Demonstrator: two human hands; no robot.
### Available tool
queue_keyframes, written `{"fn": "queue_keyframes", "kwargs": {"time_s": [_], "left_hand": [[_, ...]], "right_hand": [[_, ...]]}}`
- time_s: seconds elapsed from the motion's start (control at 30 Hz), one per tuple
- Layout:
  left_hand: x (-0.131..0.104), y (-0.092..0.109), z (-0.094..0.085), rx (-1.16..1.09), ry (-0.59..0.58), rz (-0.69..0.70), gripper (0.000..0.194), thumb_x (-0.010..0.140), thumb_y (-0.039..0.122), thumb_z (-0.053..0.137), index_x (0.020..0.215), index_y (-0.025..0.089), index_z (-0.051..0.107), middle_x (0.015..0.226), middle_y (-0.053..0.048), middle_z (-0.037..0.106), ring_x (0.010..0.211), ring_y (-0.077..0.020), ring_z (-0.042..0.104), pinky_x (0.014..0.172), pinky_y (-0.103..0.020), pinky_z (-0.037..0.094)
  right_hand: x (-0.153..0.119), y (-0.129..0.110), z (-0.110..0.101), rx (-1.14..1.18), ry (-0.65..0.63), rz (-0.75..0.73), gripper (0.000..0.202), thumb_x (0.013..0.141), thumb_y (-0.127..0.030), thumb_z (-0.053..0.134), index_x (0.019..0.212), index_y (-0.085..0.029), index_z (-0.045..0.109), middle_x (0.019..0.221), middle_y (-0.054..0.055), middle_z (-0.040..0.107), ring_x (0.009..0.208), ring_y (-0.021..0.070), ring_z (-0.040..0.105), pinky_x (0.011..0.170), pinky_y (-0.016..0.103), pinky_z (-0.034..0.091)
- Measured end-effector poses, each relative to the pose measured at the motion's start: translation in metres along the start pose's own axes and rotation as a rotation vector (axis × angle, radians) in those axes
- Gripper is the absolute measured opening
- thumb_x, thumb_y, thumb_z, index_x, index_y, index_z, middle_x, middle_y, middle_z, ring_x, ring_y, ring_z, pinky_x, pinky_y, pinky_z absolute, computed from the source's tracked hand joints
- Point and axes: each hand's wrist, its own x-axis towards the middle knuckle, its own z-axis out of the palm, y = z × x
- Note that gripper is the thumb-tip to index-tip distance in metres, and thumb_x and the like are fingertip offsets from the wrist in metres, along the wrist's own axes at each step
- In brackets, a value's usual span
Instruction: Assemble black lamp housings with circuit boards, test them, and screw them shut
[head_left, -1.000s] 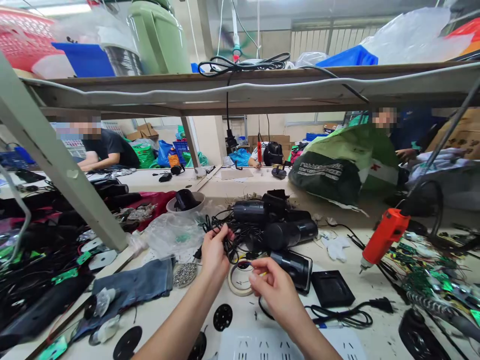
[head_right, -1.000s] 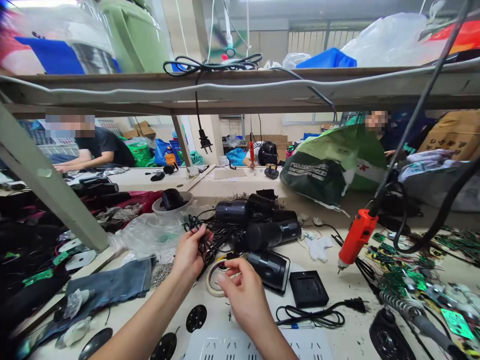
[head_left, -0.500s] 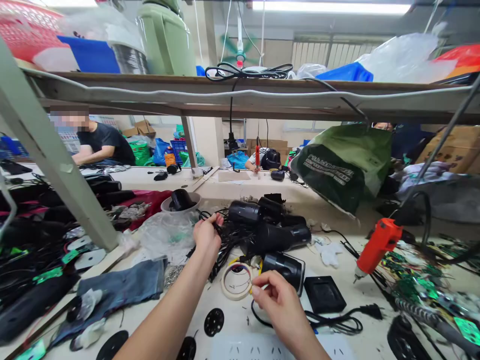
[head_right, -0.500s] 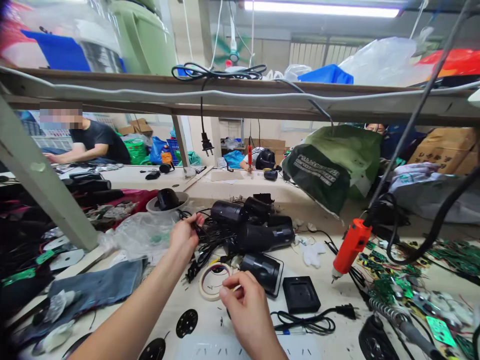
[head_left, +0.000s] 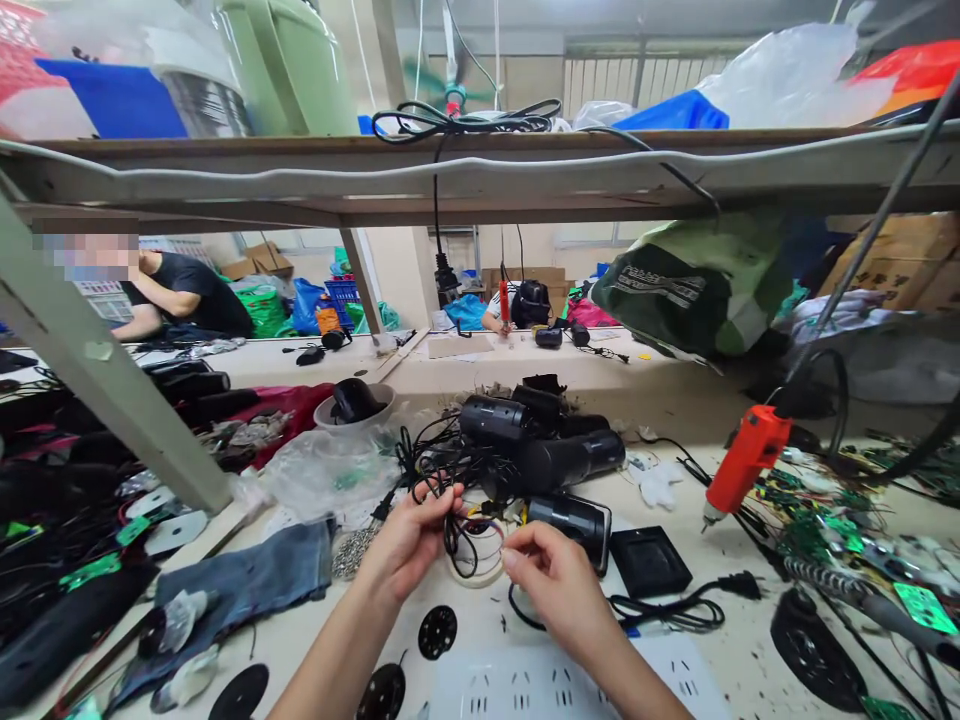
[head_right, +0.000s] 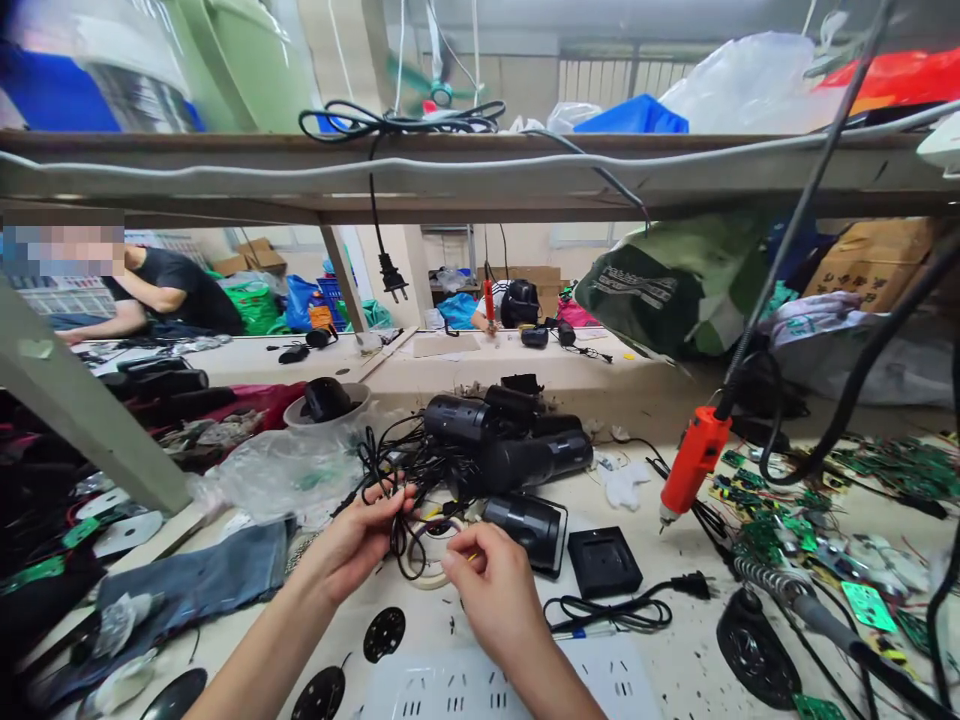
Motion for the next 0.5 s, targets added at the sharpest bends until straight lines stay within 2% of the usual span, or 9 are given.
{"fn": "queue_keyframes", "kwargs": {"time_s": [0.13, 0.27, 0.37, 0.43, 0.5], "left_hand": [[0.001, 0.002, -0.006, 0.055, -0.132, -0.093, 0.027, 0.076, -0.011, 0.052, 0.091, 0.006, 0.066, 0.071, -0.008, 0.067, 0.057, -0.015, 0.064, 0.058, -0.034, 0.06], [0.011, 0.018, 0.006, 0.024, -0.271, 0.039, 0.033, 0.077, -0.006, 0.057, 0.103, 0.012, 0.067, 0.068, -0.001, 0.062, 0.058, -0.01, 0.06, 0.068, -0.029, 0.06], [0.013, 0.033, 0.019, -0.014, -0.311, 0.149, 0.034, 0.075, -0.004, 0.062, 0.101, 0.017, 0.068, 0.071, 0.001, 0.063, 0.062, -0.0092, 0.06, 0.071, -0.027, 0.06], [0.005, 0.039, 0.025, -0.025, -0.341, 0.198, 0.032, 0.071, -0.002, 0.067, 0.096, 0.018, 0.068, 0.075, 0.0, 0.065, 0.067, -0.0108, 0.062, 0.076, -0.032, 0.06], [-0.011, 0.036, 0.028, -0.012, -0.377, 0.227, 0.029, 0.066, 0.001, 0.074, 0.089, 0.017, 0.067, 0.08, -0.001, 0.065, 0.074, -0.0139, 0.064, 0.082, -0.037, 0.06]], "right_hand": [[0.001, 0.006, 0.015, 0.002, -0.031, 0.039, 0.026, 0.079, -0.032, 0.057, 0.094, -0.012, 0.065, 0.072, 0.004, 0.06, 0.065, 0.0173, 0.055, 0.06, 0.027, 0.041], [-0.002, 0.005, 0.019, 0.001, -0.055, 0.041, 0.021, 0.079, -0.026, 0.06, 0.094, -0.012, 0.067, 0.073, 0.003, 0.061, 0.066, 0.0166, 0.056, 0.062, 0.027, 0.041], [-0.005, 0.003, 0.015, 0.003, -0.048, 0.026, 0.016, 0.078, -0.023, 0.062, 0.09, -0.013, 0.068, 0.077, 0.004, 0.062, 0.068, 0.0162, 0.057, 0.066, 0.028, 0.042], [-0.009, 0.002, 0.011, 0.019, -0.033, 0.019, 0.014, 0.078, -0.022, 0.062, 0.087, -0.013, 0.068, 0.08, 0.005, 0.063, 0.07, 0.016, 0.057, 0.067, 0.028, 0.043], [-0.014, 0.002, 0.009, 0.039, 0.009, 0.029, 0.015, 0.079, -0.025, 0.064, 0.089, -0.013, 0.067, 0.082, 0.005, 0.063, 0.071, 0.0155, 0.058, 0.068, 0.027, 0.045]]}}
